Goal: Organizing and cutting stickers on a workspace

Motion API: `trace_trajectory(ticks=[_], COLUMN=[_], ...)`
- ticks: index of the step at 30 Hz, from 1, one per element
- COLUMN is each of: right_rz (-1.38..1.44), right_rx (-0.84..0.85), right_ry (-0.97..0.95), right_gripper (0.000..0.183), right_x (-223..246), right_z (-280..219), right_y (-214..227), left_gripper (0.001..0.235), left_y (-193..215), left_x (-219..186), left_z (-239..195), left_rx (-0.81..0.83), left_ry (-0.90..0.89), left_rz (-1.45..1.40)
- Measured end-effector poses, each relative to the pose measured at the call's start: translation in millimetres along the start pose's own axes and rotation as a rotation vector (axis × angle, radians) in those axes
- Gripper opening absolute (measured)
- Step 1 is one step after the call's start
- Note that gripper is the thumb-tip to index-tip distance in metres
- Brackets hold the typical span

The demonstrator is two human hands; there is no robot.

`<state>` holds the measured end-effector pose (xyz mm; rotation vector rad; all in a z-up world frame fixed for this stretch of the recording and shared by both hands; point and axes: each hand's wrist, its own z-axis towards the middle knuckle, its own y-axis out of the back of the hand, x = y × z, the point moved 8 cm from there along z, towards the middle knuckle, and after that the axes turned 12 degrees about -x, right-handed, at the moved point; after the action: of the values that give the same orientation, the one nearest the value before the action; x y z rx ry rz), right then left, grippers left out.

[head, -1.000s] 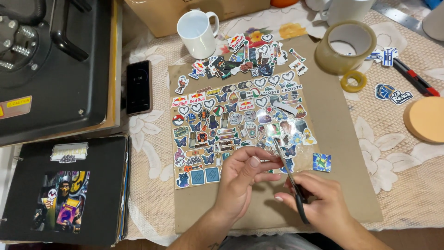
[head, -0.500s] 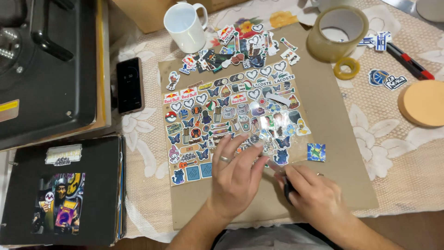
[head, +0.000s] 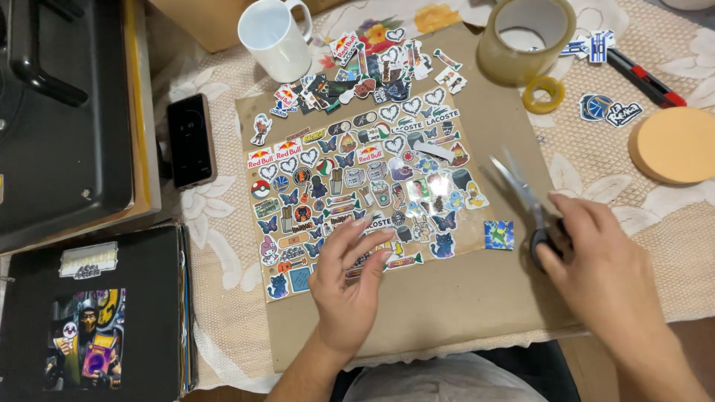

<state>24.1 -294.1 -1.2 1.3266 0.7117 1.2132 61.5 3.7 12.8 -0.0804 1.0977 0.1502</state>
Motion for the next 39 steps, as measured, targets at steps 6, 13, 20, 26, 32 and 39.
trace_trajectory(ticks=[6, 13, 20, 26, 32, 39], right_rz=[-0.529, 0.142, 0.202, 0.112, 0.213, 0.878], right_rx=[-0.247, 0.052, 0.15, 0.24, 0.363, -0.147], right_ry=[0.329, 0.436, 0.305, 0.268, 0.138, 0.609], right_gripper=[0.023, 0.048, 0.038, 0.039, 0.027, 0.009], right_x=[14, 99, 90, 88, 89, 109], right_z=[-2, -15, -8, -1, 4, -23], right_y=[5, -29, -53, -63, -64, 10], left_gripper=[0.046, 0.052, 0.055, 0.058, 0.06, 0.063], left_y=[-1, -7, -5, -9, -12, -11], left_x=[1, 5, 10, 16, 21, -8], left_z=[-7, -22, -24, -28, -28, -24], left_rx=[0.071, 0.236, 0.243, 0.261, 0.29, 0.326], left_ry=[0.068, 0.111, 0.185, 0.19, 0.236, 0.003], left_rz=[0.06, 0.017, -0.029, -0.04, -0.022, -0.008])
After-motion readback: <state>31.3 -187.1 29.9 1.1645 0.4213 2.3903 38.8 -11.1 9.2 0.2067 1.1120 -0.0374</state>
